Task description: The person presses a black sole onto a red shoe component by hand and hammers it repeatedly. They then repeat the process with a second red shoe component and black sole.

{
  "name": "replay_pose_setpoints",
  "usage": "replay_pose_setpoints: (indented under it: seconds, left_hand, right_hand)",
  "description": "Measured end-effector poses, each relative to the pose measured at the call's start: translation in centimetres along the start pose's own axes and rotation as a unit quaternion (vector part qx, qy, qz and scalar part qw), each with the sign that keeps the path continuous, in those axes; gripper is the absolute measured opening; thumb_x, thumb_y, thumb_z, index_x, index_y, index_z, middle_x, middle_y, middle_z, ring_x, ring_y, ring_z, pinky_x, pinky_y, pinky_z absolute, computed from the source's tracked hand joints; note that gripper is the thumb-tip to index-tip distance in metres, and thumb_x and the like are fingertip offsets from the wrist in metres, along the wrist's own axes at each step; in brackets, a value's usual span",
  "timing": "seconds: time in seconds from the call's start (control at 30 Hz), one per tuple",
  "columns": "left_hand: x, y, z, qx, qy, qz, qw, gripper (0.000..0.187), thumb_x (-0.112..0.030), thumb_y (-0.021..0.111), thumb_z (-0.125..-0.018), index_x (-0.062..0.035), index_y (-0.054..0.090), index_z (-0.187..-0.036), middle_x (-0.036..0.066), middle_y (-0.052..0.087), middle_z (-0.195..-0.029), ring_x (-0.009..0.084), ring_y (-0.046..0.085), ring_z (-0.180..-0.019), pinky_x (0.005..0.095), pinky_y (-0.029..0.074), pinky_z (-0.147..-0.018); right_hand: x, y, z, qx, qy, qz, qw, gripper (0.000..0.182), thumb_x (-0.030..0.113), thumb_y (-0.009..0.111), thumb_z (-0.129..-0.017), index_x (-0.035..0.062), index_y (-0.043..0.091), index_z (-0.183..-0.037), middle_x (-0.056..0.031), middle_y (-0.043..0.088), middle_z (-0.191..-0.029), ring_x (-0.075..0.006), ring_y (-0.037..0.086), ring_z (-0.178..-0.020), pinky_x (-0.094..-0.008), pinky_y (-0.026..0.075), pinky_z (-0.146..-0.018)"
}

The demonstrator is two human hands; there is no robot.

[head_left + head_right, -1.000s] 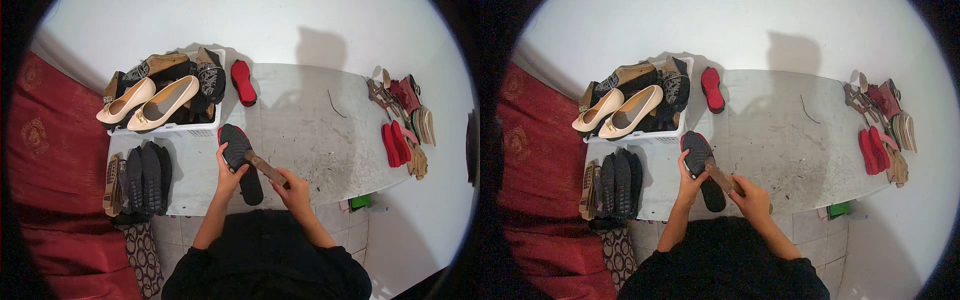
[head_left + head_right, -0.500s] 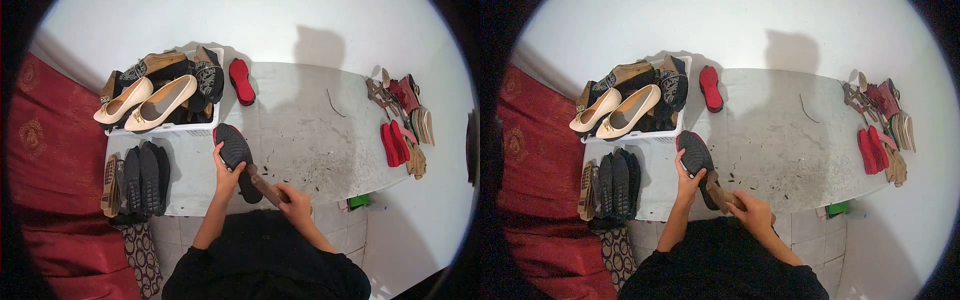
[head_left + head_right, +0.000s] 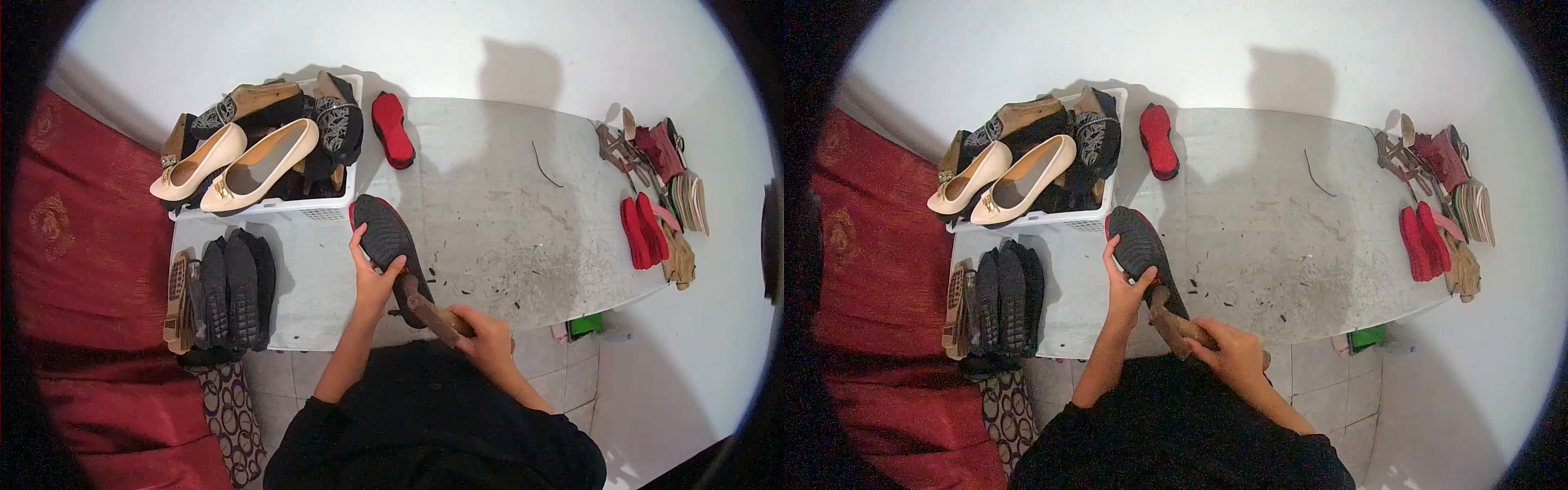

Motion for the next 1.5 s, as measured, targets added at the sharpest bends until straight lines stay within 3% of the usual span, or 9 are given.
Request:
replay_pose_setpoints:
  seconds: [0.13,0.2,0.3,0.73,0.83,1.23,1.3,1.43,1.5]
  left_hand:
    - [0.0,-0.1,0.3,-0.003,-0.021,0.015,1.000,0.081,0.006,0.067,-0.072,-0.0197,0.019,-0.133,0.015,0.041,-0.119,0.0224,0.054,-0.097,0.0312,0.052,-0.078]
    - [0.1,-0.1,0.4,-0.013,-0.039,0.070,0.997,0.081,0.006,0.067,-0.072,-0.0198,0.020,-0.133,0.015,0.041,-0.119,0.0223,0.054,-0.097,0.0312,0.052,-0.077]
    - [0.0,-0.1,0.0,-0.010,-0.014,0.021,1.000,0.081,0.006,0.066,-0.073,-0.0200,0.019,-0.133,0.015,0.041,-0.119,0.0219,0.054,-0.096,0.0308,0.052,-0.077]
    - [0.5,0.5,-0.1,-0.015,-0.062,0.063,0.996,0.079,0.004,0.067,-0.073,-0.0208,0.021,-0.132,0.016,0.039,-0.120,0.0221,0.053,-0.097,0.0314,0.052,-0.076]
    - [0.0,0.5,-0.6,-0.010,0.004,0.031,0.999,0.080,0.004,0.068,-0.073,-0.0213,0.020,-0.132,0.016,0.039,-0.120,0.0227,0.053,-0.098,0.0322,0.053,-0.075]
    - [0.8,0.4,-0.4,-0.019,-0.048,0.065,0.996,0.079,0.006,0.066,-0.074,-0.0194,0.019,-0.133,0.016,0.040,-0.119,0.0225,0.054,-0.097,0.0323,0.053,-0.076]
    - [0.1,0.3,-0.8,-0.019,0.018,0.007,1.000,0.079,0.006,0.066,-0.074,-0.0186,0.020,-0.133,0.016,0.039,-0.120,0.0220,0.054,-0.097,0.0316,0.053,-0.076]
    - [0.0,0.4,-0.5,-0.015,0.001,0.039,0.999,0.079,0.006,0.066,-0.073,-0.0191,0.020,-0.133,0.016,0.039,-0.120,0.0221,0.053,-0.098,0.0311,0.053,-0.076]
    - [0.5,0.2,-0.4,-0.020,-0.036,0.069,0.997,0.080,0.006,0.066,-0.073,-0.0196,0.020,-0.133,0.016,0.039,-0.120,0.0222,0.053,-0.098,0.0310,0.053,-0.075]
  right_hand:
    - [0.1,-0.4,0.4,-0.009,-0.031,-0.001,0.999,0.030,0.026,0.071,-0.073,0.0119,0.061,-0.098,-0.0092,0.064,-0.076,-0.0246,0.064,-0.065,-0.0314,0.049,-0.055]
    - [-0.3,-0.3,0.4,0.026,0.008,-0.049,0.998,0.029,0.013,0.070,-0.070,0.0067,0.062,-0.096,-0.0121,0.065,-0.080,-0.0266,0.065,-0.071,-0.0302,0.049,-0.061]
    - [-0.5,0.0,0.2,0.014,-0.020,-0.017,1.000,0.031,0.025,0.072,-0.071,0.0123,0.062,-0.098,-0.0089,0.065,-0.076,-0.0244,0.064,-0.065,-0.0310,0.050,-0.056]
    - [-1.5,-0.8,0.9,0.026,-0.014,-0.028,0.999,0.032,0.022,0.072,-0.070,0.0123,0.062,-0.100,-0.0098,0.065,-0.079,-0.0252,0.064,-0.068,-0.0320,0.049,-0.057]
    - [-2.2,-0.7,0.8,0.047,0.020,-0.016,0.999,0.032,0.020,0.071,-0.070,0.0118,0.062,-0.099,-0.0097,0.065,-0.080,-0.0257,0.064,-0.069,-0.0322,0.049,-0.058]
    - [-2.7,-1.8,1.6,0.048,0.053,-0.131,0.989,0.023,0.011,0.069,-0.069,0.0044,0.064,-0.091,-0.0115,0.065,-0.078,-0.0189,0.066,-0.070,-0.0266,0.048,-0.062]
    - [-3.1,-1.1,1.6,0.073,0.044,-0.056,0.995,0.022,0.012,0.069,-0.070,0.0037,0.065,-0.090,-0.0104,0.065,-0.076,-0.0157,0.065,-0.068,-0.0255,0.048,-0.061]
    - [-3.7,-1.2,2.0,0.102,0.076,-0.102,0.987,0.030,0.014,0.071,-0.069,0.0098,0.064,-0.098,-0.0113,0.065,-0.081,-0.0210,0.065,-0.071,-0.0276,0.049,-0.063]
    - [-3.7,-1.8,2.0,0.076,0.067,-0.169,0.980,0.023,0.010,0.069,-0.069,0.0028,0.065,-0.091,-0.0096,0.064,-0.074,-0.0123,0.062,-0.066,-0.0246,0.047,-0.061]
Point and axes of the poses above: each hand's wrist, its own z-axis away from the middle knuckle, its own y-axis out of the palm, x = y × z, the point moved 9 cm from there along -z, towards the middle knuckle
